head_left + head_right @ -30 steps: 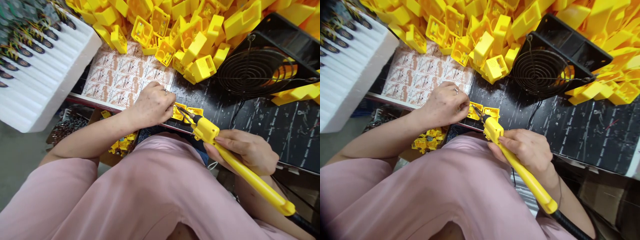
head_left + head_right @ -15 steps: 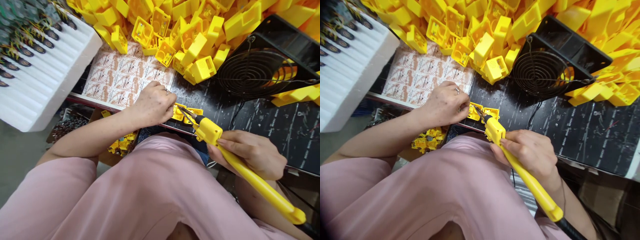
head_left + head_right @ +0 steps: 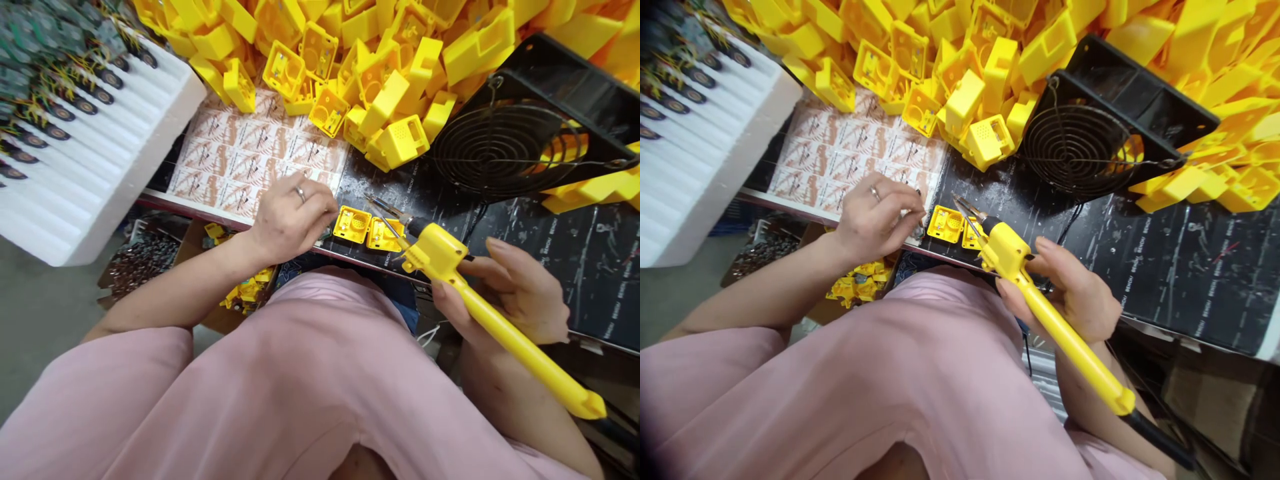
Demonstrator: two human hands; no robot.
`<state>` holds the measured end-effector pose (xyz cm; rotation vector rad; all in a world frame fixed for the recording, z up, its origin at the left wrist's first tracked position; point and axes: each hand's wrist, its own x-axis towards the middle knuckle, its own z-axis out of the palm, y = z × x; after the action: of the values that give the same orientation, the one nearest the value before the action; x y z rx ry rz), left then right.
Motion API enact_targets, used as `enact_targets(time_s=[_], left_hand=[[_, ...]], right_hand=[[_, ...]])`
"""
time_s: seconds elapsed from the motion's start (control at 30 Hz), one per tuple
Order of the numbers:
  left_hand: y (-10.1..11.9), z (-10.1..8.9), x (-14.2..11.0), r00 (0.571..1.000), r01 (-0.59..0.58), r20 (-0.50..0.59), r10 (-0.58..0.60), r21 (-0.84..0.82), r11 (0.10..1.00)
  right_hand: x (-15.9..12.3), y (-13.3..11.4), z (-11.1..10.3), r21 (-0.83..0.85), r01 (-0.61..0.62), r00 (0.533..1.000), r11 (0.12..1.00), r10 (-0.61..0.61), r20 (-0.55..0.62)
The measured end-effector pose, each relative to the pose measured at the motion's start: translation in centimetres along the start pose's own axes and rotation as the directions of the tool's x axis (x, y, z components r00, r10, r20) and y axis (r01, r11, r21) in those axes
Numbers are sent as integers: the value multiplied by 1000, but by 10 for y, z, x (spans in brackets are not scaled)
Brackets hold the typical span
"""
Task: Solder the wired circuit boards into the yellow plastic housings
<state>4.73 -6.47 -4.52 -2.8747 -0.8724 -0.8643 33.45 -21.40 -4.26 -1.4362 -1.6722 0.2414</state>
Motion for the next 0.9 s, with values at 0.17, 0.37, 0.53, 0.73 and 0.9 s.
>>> enact_targets(time_s=[0.17, 0.37, 0.53, 0.73, 0.9], left_hand=[[4, -4, -6, 985, 0, 170, 9, -53, 999], [4, -13, 3, 918, 157, 388, -78, -175, 972], [6, -13, 15, 870, 200, 475, -131, -99, 975], [13, -21, 43, 732, 201, 652, -196, 67, 977], [15, -21, 56, 680, 159, 708, -190, 111, 981]], right_hand=[[-3, 2, -2, 112, -35, 996, 993, 44, -74], [9, 0, -12, 67, 173, 971, 983, -181, 154], [15, -5, -16, 72, 199, 936, 977, -211, 282], [25, -8, -17, 108, 283, 900, 953, -303, 312], [34, -16, -16, 134, 320, 864, 938, -347, 365]])
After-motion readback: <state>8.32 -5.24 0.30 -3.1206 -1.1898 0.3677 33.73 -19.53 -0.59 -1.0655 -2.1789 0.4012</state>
